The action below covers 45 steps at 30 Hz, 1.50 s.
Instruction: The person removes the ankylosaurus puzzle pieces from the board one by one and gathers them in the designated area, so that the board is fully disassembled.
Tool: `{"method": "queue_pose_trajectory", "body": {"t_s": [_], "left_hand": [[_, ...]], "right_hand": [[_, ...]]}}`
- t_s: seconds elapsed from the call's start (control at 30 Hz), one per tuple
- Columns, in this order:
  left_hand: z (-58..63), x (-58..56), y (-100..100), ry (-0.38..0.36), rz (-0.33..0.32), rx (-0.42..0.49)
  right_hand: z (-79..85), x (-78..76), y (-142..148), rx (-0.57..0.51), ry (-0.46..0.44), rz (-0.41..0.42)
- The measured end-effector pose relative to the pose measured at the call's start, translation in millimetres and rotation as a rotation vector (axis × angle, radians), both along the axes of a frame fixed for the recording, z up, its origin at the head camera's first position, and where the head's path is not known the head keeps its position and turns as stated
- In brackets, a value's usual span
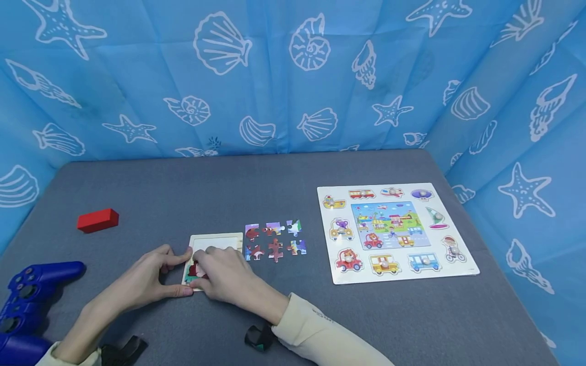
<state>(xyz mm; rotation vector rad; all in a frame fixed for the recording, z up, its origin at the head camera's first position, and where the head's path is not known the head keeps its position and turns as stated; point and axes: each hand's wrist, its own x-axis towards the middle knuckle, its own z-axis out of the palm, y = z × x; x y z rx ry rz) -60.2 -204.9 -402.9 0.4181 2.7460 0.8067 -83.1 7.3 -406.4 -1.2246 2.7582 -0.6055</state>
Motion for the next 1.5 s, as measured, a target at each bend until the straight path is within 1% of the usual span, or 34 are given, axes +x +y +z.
{"method": "queue_pose_trajectory", "body": {"t_s": [0.2,0.4,0.6,0.83,0.9,1.0,1.13,1.23,1.33,1.4,1.5], "left_hand": [[0.4,0.1,-0.3,0.006,0.003,0.000],[0.3,0.2,-0.1,-0.014,-0.006,0.004],[0.1,0.3,-1.1,-0.012,-0.010,0.007],[0.0,0.7,-1.9,0.003,-0.009,0.015],[-0.4,0.9,-1.6,0.005,-0.010,0.019],[-0.4,0.8,-1.0,0.002,-0.011,0.019],[-0.1,0.4,-0.7,-0.004,-0.004,0.010],[-0.4,0.6,-0.6,-0.007,-0.003,0.015],[-0.6,1.3,-0.3,-0.008,-0.004,0.026],[-0.6,1.4,-0.2,-0.005,-0.007,0.027],[0.0,0.6,0.2,-0.013,0.000,0.014]], "right_hand": [[0.1,0.1,3.7,-0.019,-0.002,0.037],[1.4,-0.5,1.0,0.012,-0.023,0.015],[1.0,-0.4,1.7,0.000,-0.025,0.033],[0.9,-0.1,1.4,0.038,0.013,0.017],[1.3,-0.3,1.7,0.023,0.017,0.020],[1.5,-0.8,3.6,-0.029,0.007,0.041],[2.5,-3.6,5.7,-0.091,-0.052,0.062],[4.5,-6.8,6.5,-0.100,-0.135,0.059],[5.8,-8.9,6.7,-0.087,-0.193,0.044],[5.3,-9.1,6.3,-0.073,-0.202,0.033],[4.1,-8.3,5.2,-0.041,-0.178,0.020]]}}
